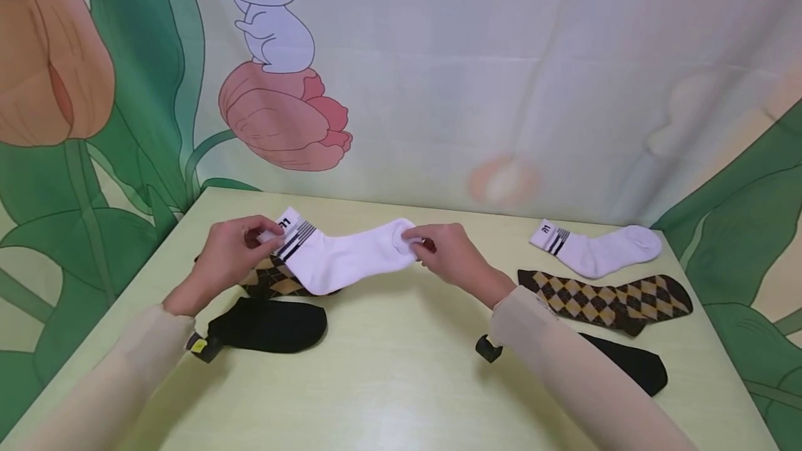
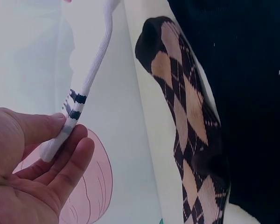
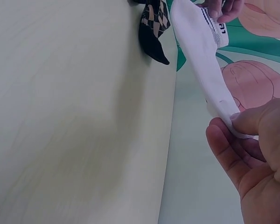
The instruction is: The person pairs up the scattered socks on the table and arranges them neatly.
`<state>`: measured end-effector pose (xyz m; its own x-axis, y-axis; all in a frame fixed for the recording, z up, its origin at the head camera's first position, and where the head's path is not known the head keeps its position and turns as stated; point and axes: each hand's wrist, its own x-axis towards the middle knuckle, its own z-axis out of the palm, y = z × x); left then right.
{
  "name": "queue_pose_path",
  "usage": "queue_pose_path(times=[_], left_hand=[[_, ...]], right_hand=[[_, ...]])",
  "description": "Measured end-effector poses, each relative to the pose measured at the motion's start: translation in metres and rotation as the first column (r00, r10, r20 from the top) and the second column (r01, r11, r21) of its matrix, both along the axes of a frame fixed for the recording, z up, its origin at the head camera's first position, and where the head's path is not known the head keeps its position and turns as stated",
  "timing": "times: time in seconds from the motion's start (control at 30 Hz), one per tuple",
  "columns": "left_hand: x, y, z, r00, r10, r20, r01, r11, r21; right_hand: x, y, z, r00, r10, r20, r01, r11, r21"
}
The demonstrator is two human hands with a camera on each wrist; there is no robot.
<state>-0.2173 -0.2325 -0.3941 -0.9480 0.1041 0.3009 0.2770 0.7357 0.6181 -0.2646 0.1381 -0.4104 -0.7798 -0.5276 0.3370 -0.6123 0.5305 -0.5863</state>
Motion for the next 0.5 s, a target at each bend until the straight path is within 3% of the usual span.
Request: queue_pose_path(times=[0.5], left_hand=[[0.016, 0.023, -0.004, 0.995, -0.096, 0.021, 0.095, 0.995, 0.027]], right_hand=[[0.025, 0.032, 0.004, 0.999, 0.002, 0.053, -0.003, 1.0, 0.027]])
